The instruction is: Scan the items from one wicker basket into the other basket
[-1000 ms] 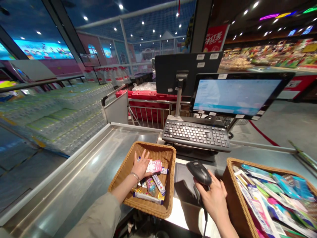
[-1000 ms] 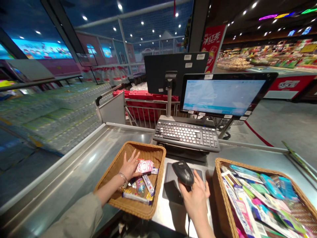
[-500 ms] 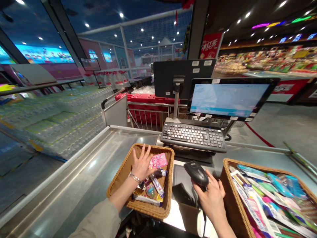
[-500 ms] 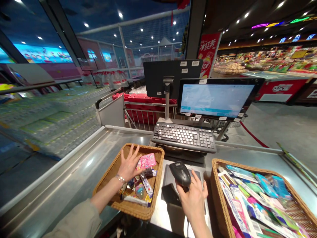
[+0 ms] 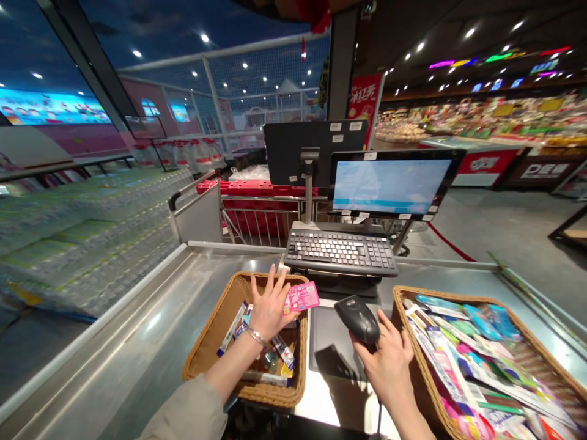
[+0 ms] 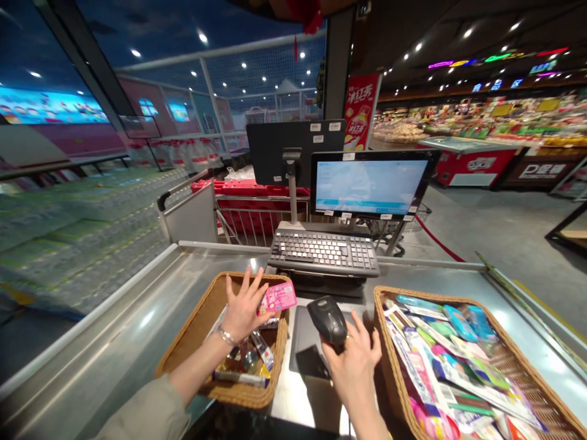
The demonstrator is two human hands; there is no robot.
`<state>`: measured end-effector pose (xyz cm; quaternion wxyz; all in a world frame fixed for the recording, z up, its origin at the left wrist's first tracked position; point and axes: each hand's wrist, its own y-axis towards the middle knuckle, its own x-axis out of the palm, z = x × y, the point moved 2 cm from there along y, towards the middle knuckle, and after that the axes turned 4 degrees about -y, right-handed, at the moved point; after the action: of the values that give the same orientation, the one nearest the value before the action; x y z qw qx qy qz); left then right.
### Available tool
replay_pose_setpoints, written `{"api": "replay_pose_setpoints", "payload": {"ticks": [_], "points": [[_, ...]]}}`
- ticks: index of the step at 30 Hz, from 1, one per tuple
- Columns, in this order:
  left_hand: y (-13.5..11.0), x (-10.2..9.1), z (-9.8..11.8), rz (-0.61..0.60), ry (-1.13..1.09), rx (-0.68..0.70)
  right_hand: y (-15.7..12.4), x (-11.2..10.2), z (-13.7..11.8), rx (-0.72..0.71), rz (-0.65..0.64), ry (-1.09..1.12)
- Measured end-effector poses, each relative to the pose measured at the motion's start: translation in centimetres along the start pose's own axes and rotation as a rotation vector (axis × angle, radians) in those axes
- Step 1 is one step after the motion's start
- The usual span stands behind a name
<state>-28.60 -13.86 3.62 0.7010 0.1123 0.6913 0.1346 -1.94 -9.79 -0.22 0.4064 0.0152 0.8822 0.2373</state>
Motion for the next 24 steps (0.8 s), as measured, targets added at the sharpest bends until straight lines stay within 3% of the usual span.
{"api": "replay_pose_setpoints", "payload": {"ticks": [11, 24], "points": [[1.3, 0.1, 3.2, 0.001, -0.022, 0.066, -0.6, -1.8, 0.4, -0.073, 0.061, -0.054], [1.8, 0.1, 5.8, 0.056, 0.022, 0.184, -1.6, -3.0, 1.1, -0.052, 0.060, -0.107]]}}
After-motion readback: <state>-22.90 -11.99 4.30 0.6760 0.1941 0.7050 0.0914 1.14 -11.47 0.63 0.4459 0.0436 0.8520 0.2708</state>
